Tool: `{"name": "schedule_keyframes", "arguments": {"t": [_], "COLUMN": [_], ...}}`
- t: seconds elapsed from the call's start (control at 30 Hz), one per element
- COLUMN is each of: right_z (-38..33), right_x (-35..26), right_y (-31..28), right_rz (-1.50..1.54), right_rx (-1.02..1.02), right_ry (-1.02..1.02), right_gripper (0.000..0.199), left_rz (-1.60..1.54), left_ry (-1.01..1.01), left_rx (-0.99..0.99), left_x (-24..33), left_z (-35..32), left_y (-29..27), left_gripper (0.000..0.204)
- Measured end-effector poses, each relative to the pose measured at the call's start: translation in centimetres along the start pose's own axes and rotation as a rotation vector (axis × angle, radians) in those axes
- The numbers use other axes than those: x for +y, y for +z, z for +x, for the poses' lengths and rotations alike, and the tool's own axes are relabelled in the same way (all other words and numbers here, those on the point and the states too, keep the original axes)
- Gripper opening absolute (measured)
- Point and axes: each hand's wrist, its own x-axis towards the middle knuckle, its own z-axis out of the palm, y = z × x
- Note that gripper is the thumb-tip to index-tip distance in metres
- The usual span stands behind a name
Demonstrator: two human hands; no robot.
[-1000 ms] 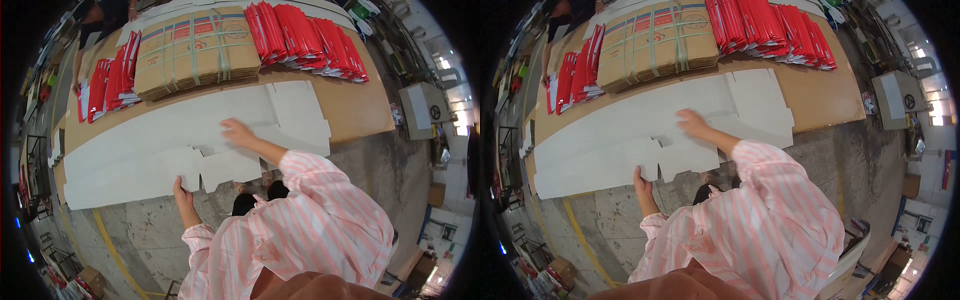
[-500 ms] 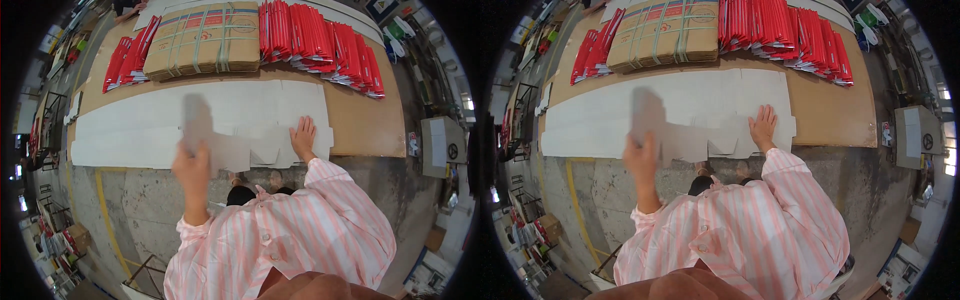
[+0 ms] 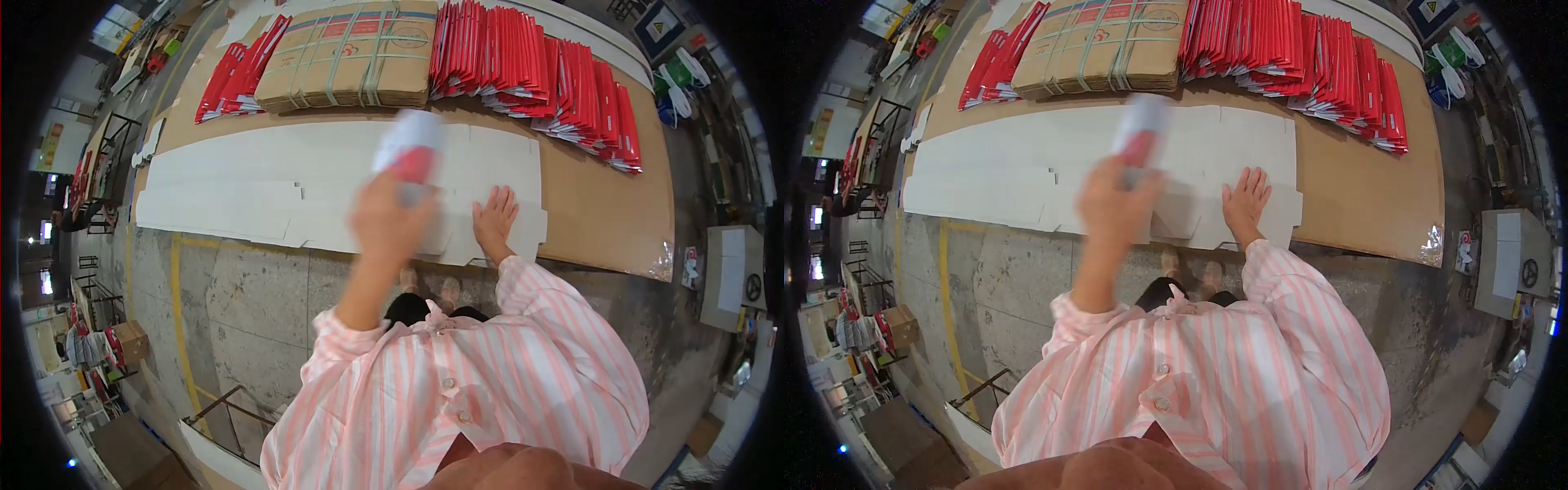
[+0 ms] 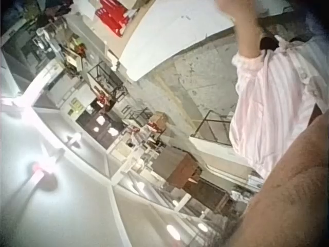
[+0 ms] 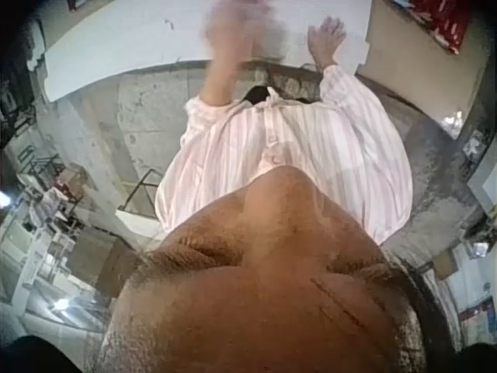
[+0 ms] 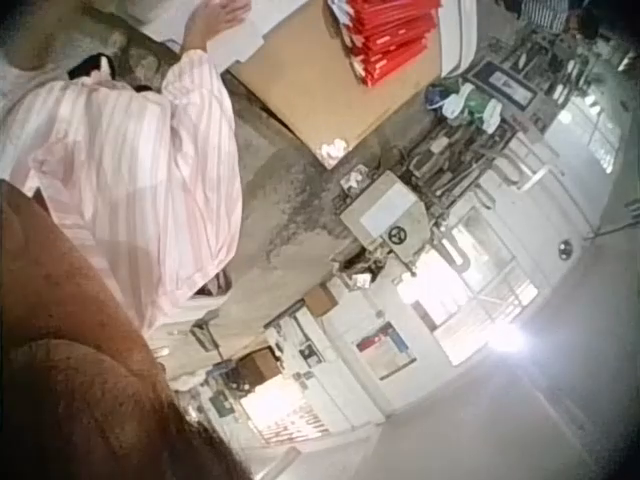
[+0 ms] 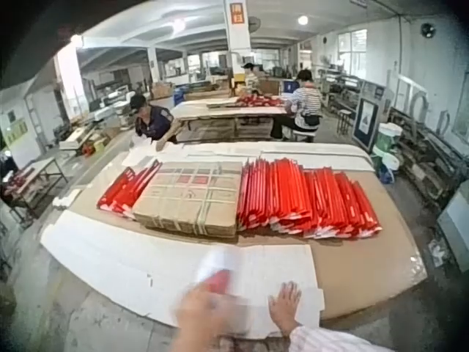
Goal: The recorder is sorting and stacking flat-packed paper box templates in an industrial workspace.
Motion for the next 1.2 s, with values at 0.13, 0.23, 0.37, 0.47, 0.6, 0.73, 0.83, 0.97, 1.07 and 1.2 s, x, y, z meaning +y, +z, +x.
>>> {"name": "schedule_keyframes", "arguments": {"t": [0.13,0.23,0.37,0.47,0.6,0.73,0.83,0.97,1.07,1.2], "right_z": [0.2,0.1,0.4,0.3,0.5,0.6,0.5,0.4,1.1,0.7], "right_x": [-0.4,-0.3,-1.3,-0.6,0.6,2.4,3.7,9.9,9.3,5.1], "right_y": [0.2,0.3,0.3,0.5,0.7,0.1,0.9,6.6,5.1,-0.2], "right_rz": [-0.055,-0.080,-0.128,-0.126,-0.146,-0.156,-0.108,-0.199,0.842,-0.099], "right_rx": [-0.033,-0.019,-0.021,-0.028,-0.026,-0.049,-0.046,-0.174,-0.058,-0.018], "right_ry": [0.003,-0.021,-0.034,-0.029,-0.023,-0.018,-0.029,0.056,0.094,-0.021], "right_gripper": [0.066,0.065,0.064,0.064,0.065,0.065,0.067,0.068,0.070,0.067], "left_rz": [-1.135,-1.506,-1.458,-1.311,-1.030,-0.526,0.020,0.520,0.589,-0.160], "left_ry": [-0.745,-0.946,-0.984,-1.043,-0.901,-0.466,0.028,0.572,0.613,0.168], "left_rx": [-0.046,0.149,0.325,0.221,0.337,0.128,-0.040,-0.299,-0.362,-0.168], "left_x": [-17.0,-27.4,-37.1,-38.0,-29.3,-14.1,-2.8,6.1,5.9,2.2], "left_z": [-0.3,-4.0,-8.4,-7.8,-3.7,0.2,-0.3,-6.6,-8.3,-2.4], "left_y": [-6.8,-6.0,-1.6,-1.1,-2.7,-3.9,0.9,10.7,11.9,2.7], "left_gripper": [0.044,0.044,0.046,0.047,0.038,0.026,0.033,0.044,0.044,0.046]}}
